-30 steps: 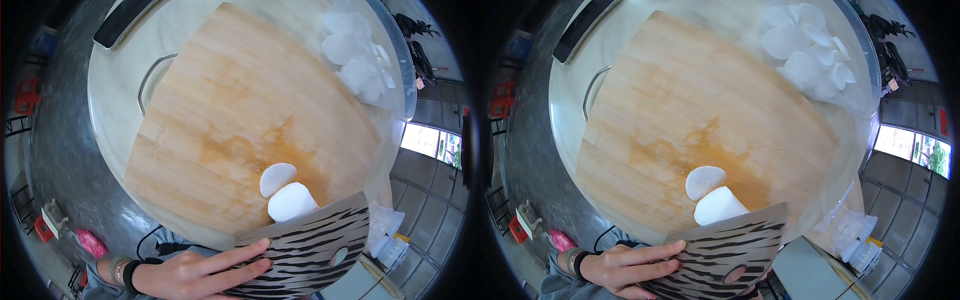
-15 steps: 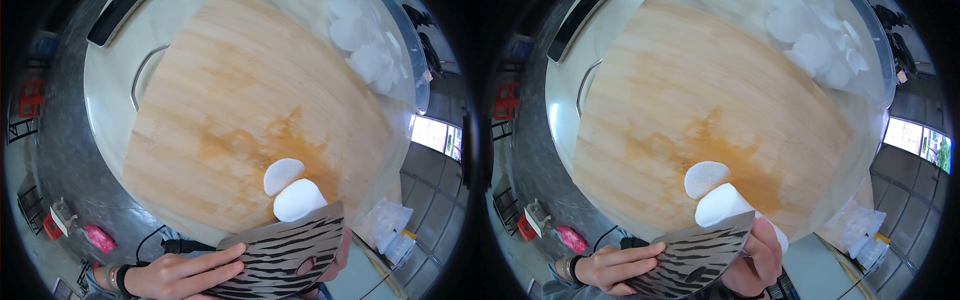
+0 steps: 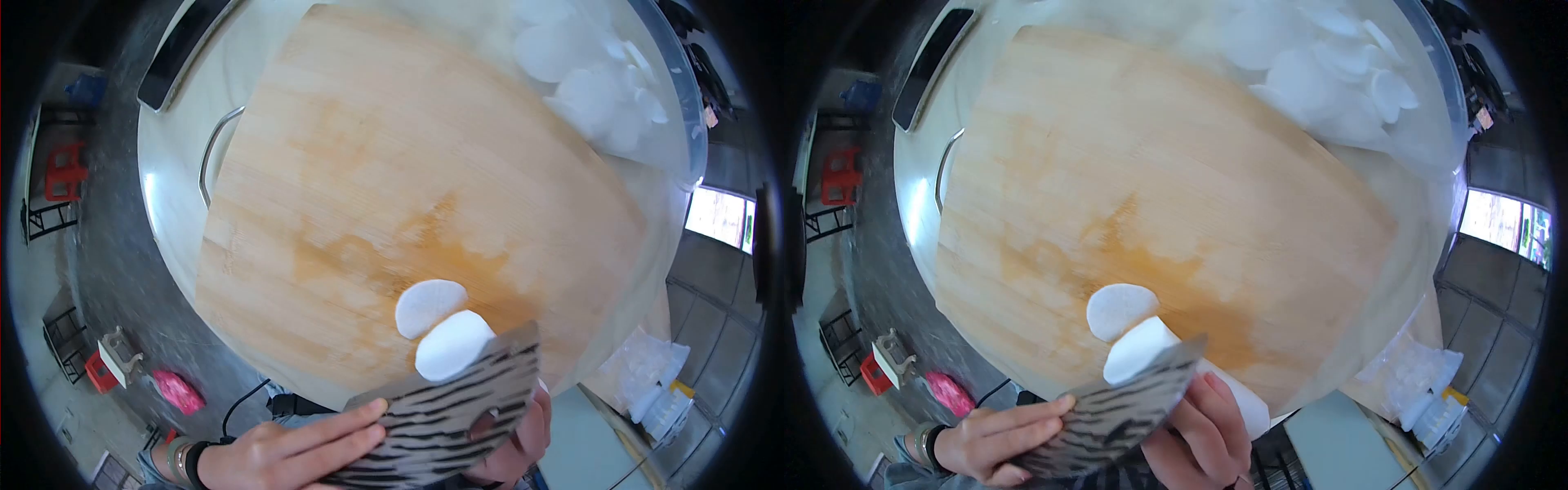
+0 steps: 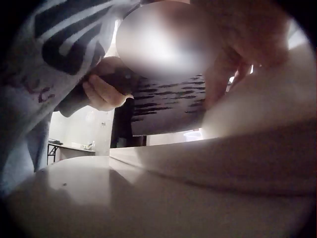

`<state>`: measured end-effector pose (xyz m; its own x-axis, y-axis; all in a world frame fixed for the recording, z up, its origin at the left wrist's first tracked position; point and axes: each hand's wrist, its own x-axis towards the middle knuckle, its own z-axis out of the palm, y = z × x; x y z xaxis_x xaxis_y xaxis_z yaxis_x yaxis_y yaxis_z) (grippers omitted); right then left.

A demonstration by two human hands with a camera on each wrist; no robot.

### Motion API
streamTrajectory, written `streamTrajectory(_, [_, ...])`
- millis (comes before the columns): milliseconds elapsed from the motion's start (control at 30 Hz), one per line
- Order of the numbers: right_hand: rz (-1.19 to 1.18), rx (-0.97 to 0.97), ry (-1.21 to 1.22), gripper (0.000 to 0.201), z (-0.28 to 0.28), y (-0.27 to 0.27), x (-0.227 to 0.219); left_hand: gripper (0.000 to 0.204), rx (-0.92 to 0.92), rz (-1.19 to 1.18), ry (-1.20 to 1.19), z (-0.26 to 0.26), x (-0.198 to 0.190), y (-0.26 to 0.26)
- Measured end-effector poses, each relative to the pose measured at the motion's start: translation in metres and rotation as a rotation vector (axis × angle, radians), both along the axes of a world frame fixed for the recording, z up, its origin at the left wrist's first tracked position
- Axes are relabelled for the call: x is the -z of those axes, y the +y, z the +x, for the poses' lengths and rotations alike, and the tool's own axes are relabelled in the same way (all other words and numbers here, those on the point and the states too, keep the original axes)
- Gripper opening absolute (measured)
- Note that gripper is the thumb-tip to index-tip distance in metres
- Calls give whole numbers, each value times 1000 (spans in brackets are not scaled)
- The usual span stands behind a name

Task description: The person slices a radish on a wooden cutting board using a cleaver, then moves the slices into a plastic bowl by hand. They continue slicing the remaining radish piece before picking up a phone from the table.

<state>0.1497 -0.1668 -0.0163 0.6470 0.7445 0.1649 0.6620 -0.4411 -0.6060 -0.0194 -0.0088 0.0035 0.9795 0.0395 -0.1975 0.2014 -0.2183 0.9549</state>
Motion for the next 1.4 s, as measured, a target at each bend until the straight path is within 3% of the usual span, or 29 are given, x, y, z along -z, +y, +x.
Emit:
streamTrajectory(33, [21, -131, -120, 18, 1, 0, 1, 54, -15, 14, 2, 1, -1, 0])
streamTrajectory(100, [84, -24, -137, 15, 1, 3, 7, 54, -2, 78, -18, 7, -5, 2])
streamTrajectory(167, [119, -105, -59, 15, 4, 6, 6, 53, -65, 87, -16, 8, -7, -2])
streamTrajectory(233, [155, -46, -72, 14, 7, 10, 3, 54, -60, 179, -47, 16, -14, -5])
streamTrajectory(300, [172, -80, -68, 18, 10, 10, 3, 57, -111, 36, 183, 23, -26, -5])
streamTrajectory(500, [153, -40, -73, 24, 12, 6, 6, 46, -265, 102, 138, 37, -32, -20])
streamTrajectory(633, [193, -11, -55, 23, 12, 7, 7, 45, -254, 134, 193, 44, -38, -20])
streamTrajectory(700, [190, 7, -47, 23, 12, 7, 9, 59, -227, 59, 358, 43, -40, -16])
streamTrajectory(767, [202, -7, -45, 21, 11, 5, 13, 59, -215, 74, 387, 45, -41, -18])
streamTrajectory(867, [195, -16, -38, 19, 11, 5, 11, 42, -248, 146, 246, 51, -33, -18])
streamTrajectory(1200, [221, 2, -32, 21, 12, 3, 8, 49, -191, 246, 295, 71, -29, -25])
streamTrajectory(1267, [234, 12, -35, 21, 10, 3, 11, 58, -344, 206, 279, 82, -27, -33])
streamTrajectory(1400, [210, 7, -74, 17, 6, 4, 11, 42, -200, 223, 231, 91, -19, -21])
